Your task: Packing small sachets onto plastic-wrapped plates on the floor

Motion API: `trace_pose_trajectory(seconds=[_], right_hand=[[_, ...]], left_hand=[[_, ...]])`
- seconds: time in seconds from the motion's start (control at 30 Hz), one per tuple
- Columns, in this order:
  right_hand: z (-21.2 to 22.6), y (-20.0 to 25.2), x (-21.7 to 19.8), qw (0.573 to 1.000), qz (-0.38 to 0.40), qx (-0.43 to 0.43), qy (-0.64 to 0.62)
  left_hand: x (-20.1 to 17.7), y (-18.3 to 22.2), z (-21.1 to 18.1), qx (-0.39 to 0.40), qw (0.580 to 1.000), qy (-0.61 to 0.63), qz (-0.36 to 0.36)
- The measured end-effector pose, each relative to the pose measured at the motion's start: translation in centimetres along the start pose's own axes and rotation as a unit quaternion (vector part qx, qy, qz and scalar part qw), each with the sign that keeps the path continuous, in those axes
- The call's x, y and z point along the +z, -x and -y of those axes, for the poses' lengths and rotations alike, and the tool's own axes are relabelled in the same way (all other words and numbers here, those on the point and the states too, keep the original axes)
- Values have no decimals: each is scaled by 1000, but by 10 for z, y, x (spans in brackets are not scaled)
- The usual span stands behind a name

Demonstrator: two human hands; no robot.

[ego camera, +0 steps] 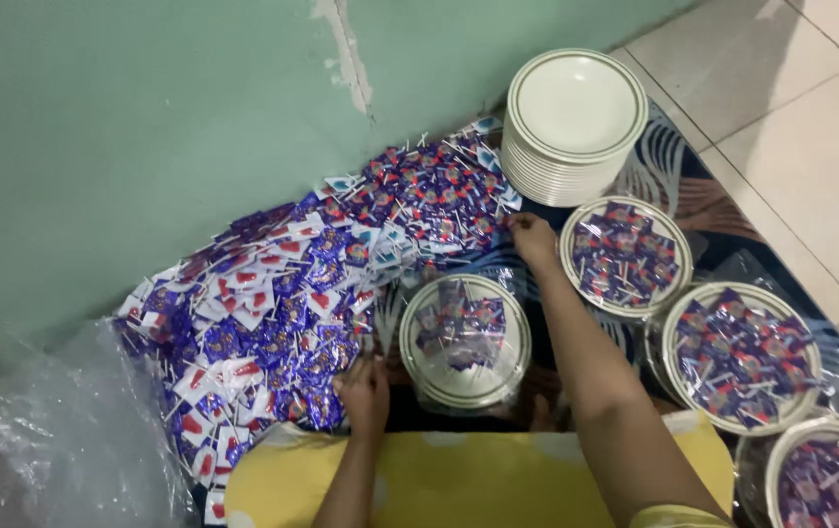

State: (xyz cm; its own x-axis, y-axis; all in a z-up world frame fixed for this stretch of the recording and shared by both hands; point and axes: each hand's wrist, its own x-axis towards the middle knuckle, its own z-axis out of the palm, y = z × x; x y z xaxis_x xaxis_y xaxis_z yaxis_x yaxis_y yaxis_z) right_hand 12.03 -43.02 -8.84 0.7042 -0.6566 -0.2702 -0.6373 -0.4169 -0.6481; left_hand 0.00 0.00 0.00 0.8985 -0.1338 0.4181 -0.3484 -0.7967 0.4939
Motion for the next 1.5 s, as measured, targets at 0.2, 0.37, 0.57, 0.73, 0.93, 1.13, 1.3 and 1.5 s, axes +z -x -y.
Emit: trace_pose_trajectory(seconds=[0.2, 0.37, 0.57, 0.73, 0.93, 1.13, 1.3, 1.5], right_hand=[[38, -5, 10, 978, -15, 2, -210], [27, -30, 34, 966, -58, 32, -251], [32, -11, 19, 996, -67, -14, -55], [46, 2, 3, 997, -53, 2, -58], [47, -13, 17, 997, -73, -31, -12], [22, -1, 18, 996, -48, -66, 27], [5, 71, -30, 995, -16, 88, -52], [-21, 147, -99, 991, -1, 83, -106]], left_hand=[[11, 9, 15, -55, 990, 63, 115], [7, 4, 5, -52, 990, 52, 123], [13, 7, 8, -46, 990, 70, 111], [10, 8, 3, -22, 992, 70, 102], [12, 9, 7, -42, 989, 64, 124], [16, 8, 9, -38, 992, 62, 105], [7, 9, 2, -68, 988, 83, 114], [-10, 2, -26, 1, 989, 130, 71]])
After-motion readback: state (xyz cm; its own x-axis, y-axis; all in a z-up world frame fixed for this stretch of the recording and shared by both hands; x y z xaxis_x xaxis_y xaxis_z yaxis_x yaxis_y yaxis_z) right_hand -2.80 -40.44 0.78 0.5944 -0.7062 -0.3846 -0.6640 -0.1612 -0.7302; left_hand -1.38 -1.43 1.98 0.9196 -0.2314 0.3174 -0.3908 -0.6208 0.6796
